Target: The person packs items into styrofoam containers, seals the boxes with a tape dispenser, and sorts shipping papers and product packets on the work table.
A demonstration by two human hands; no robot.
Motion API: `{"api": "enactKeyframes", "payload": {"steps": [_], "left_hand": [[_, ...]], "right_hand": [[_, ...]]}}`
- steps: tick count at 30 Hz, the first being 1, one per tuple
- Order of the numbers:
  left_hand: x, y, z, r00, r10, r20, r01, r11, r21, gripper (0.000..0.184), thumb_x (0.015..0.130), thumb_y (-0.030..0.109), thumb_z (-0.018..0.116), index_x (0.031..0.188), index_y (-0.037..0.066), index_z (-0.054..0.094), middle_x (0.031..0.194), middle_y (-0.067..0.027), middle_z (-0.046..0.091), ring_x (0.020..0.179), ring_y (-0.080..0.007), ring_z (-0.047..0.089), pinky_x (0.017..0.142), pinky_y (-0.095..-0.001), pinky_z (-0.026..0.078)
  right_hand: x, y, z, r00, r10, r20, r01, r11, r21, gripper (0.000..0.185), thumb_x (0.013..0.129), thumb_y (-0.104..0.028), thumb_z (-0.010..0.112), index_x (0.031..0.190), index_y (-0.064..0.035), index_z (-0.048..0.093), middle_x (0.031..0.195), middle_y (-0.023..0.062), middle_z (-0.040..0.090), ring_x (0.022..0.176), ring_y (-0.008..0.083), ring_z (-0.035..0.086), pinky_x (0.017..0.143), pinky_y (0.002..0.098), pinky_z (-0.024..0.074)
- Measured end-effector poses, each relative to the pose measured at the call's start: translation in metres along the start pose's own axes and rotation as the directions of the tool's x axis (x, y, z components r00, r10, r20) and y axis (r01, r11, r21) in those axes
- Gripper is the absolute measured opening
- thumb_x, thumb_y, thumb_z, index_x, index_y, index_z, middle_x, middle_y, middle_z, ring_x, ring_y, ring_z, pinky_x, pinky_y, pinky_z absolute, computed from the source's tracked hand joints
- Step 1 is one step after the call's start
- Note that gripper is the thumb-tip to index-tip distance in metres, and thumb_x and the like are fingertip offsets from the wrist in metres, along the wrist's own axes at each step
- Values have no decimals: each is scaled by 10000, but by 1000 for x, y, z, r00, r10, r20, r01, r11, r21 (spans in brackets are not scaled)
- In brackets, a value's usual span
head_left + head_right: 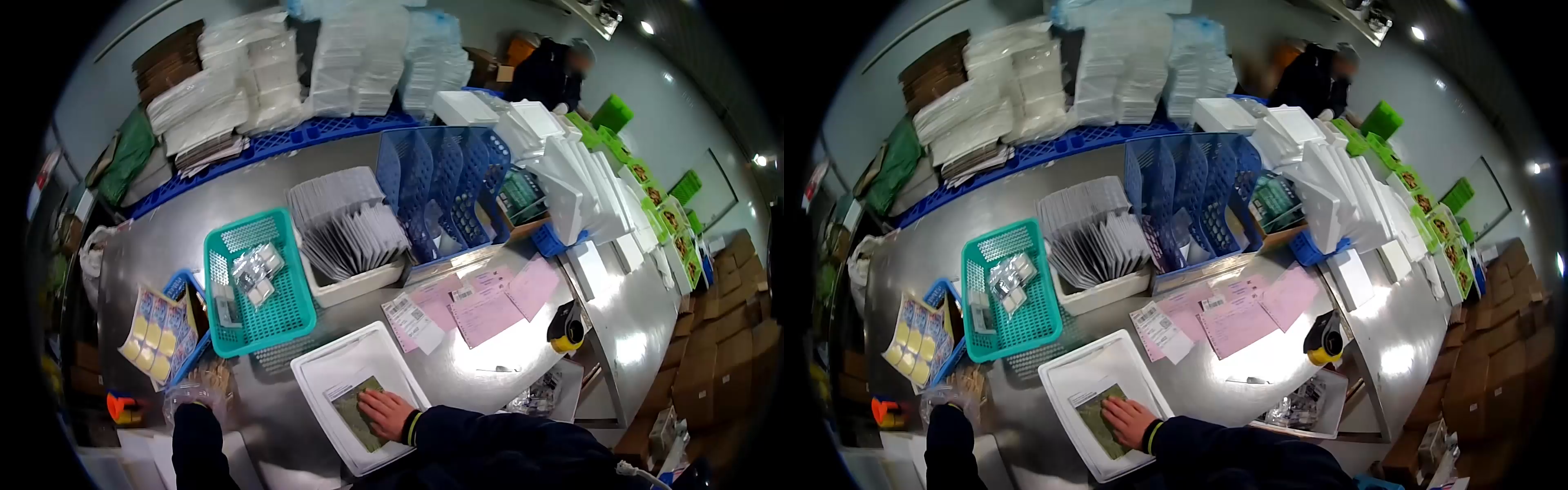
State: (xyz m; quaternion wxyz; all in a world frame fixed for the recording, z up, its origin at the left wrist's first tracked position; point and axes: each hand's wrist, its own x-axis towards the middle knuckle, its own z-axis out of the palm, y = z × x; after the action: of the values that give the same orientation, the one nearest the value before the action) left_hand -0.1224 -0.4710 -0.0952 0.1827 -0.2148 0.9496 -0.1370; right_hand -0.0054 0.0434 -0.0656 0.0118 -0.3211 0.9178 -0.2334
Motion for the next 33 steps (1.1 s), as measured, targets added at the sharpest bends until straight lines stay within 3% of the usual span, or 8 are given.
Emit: {"api": "enactKeyframes", "payload": {"steps": [8,9,13,16,21,25,28,33], "left_hand": [[11,-52,-9,996,50,-71,-42,994,102,236,824,232,472,924,90,632,933,-114,630,882,-295,592,760,-385,469],[8,-54,-17,984,168,57,-175,975,134,272,842,263,441,940,93,629,967,-112,625,894,-281,596,761,-388,470],[-16,-45,-15,997,59,54,-65,991,119,279,840,273,442,944,93,629,971,-114,623,894,-283,596,763,-389,470],[-31,-29,-17,1000,-7,5,6,996,84,285,838,282,443,947,93,628,974,-116,622,893,-284,596,764,-390,470],[-39,-32,-7,994,-101,-52,103,994,46,295,835,295,445,952,94,627,980,-119,620,893,-286,596,765,-392,470],[-41,-39,3,987,-140,-80,142,989,29,303,833,306,447,956,94,626,984,-121,618,892,-288,596,766,-394,469],[-30,-39,-1,983,-154,-96,157,987,27,310,831,314,448,959,95,625,987,-123,616,892,-290,596,767,-395,469],[-23,-42,-10,980,-161,-114,166,985,38,321,828,327,450,964,95,624,992,-126,614,891,-292,596,769,-397,469]], "right_hand": [[-2,12,-27,982,-79,-174,111,977,185,522,687,-150,593,1181,-64,447,1216,141,429,1135,305,406,844,411,403],[-4,17,-31,969,-82,-234,132,969,207,476,695,-123,588,1149,-50,467,1158,138,464,1064,301,454,807,390,422],[-12,41,-41,932,-92,-351,192,946,261,345,712,-69,567,1049,-12,522,986,127,539,830,283,533,687,352,456],[-34,67,-64,951,-166,-261,245,920,307,321,718,-38,553,1037,-4,535,968,133,551,796,285,549,668,352,466],[-79,94,-89,939,-70,-336,178,937,300,237,742,-28,538,976,1,569,663,98,505,598,265,532,517,345,425],[-107,78,-65,961,-77,-266,187,891,414,322,751,-78,531,1070,-35,529,655,96,495,622,270,537,532,367,432],[-114,53,-38,995,-21,-97,63,888,455,291,751,-91,527,1041,-63,527,769,90,489,613,288,535,518,380,434],[-104,42,-30,998,60,-20,-48,931,361,231,746,-118,507,974,-94,535,797,81,484,593,293,538,478,396,440]]}}
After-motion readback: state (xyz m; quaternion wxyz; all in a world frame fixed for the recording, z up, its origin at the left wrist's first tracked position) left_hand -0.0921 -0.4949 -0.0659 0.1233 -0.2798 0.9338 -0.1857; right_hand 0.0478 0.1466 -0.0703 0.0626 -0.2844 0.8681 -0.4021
